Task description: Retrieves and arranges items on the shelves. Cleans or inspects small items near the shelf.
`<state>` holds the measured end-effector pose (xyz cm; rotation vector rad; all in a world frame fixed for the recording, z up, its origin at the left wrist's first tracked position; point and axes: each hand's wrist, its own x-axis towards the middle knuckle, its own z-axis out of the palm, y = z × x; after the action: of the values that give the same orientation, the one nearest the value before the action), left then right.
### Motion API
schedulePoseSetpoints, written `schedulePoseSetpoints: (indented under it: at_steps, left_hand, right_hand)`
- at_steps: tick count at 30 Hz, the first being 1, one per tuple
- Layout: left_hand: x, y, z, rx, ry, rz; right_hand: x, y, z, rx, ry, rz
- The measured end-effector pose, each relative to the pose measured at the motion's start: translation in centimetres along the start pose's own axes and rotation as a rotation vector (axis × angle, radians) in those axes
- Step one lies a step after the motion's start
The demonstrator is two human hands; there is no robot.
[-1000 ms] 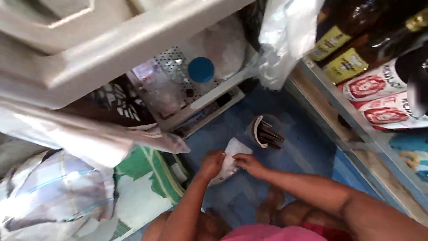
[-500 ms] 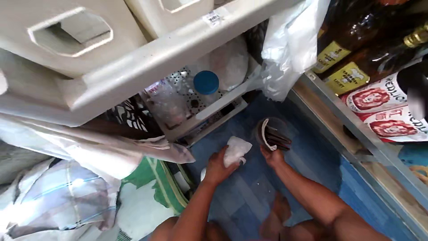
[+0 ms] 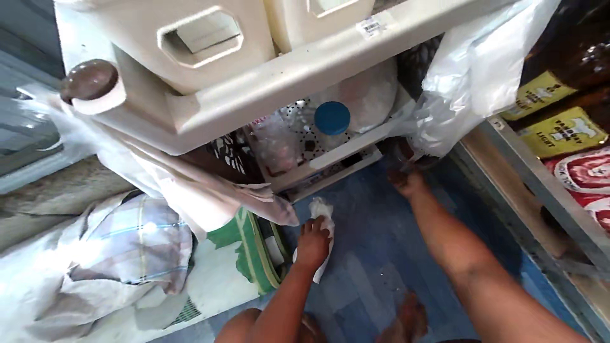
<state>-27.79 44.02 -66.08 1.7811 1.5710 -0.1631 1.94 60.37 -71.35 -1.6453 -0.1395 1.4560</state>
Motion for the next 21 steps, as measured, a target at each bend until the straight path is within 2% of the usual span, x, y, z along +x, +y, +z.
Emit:
schedulePoseSetpoints:
  at_steps: [2, 4, 6, 7, 9, 12, 14, 16, 17, 19, 21]
  left_hand:
    - [0.2, -0.2, 0.3, -0.001, -0.017, 0.079]
    - [0.3, -0.2, 0.7, 0.004, -0.101, 0.132]
    - [0.5, -0.1, 0.7, -0.015, -0.187, 0.154]
    - [0.5, 0.0, 0.7, -0.032, -0.209, 0.17]
    - [0.3, 0.4, 0.2, -0.122, -0.248, 0.196]
    - [-0.1, 2.0, -1.0, -0.364, -0.35, 0.273]
    - [-0.7, 3.6, -2.1, -0.399, -0.428, 0.324]
    - [-1.1, 4.7, -2.8, -0.372, -0.534, 0.356]
    - [-1.2, 5.0, -2.9, -0.36, -0.583, 0.372]
    - [-1.2, 5.4, -3.1, -0.429, -0.532, 0.445]
    - [-1.7, 5.3, -4.3, -0.619, -0.282, 0.517]
  right_hand:
    - [-3.2, 3.1, 0.6, -0.507, -0.185, -0.115]
    - [-6.3, 5.7, 0.1, -1.004, -0.573, -0.337]
    - [-9.3, 7.2, 0.3, -1.357, -0.935, -0.558]
    - [-10.9, 7.7, 0.7, -1.452, -1.069, -0.565]
    - [-13.3, 9.1, 1.3, -1.495, -1.214, -0.424]
    - [-14.1, 10.9, 0.0, -1.203, -1.213, -0.246]
    - [-15.7, 11.3, -1.3, -0.987, -1.205, -0.133]
    - [-19.0, 10.3, -1.6, -0.98, -1.15, 0.094]
    - [-20.1, 9.7, -1.7, -1.039, -1.127, 0.151]
    - [-20.1, 8.4, -2.6, -1.161, -1.092, 0.1]
    - [-18.9, 5.5, -3.9, -1.154, -1.002, -0.045]
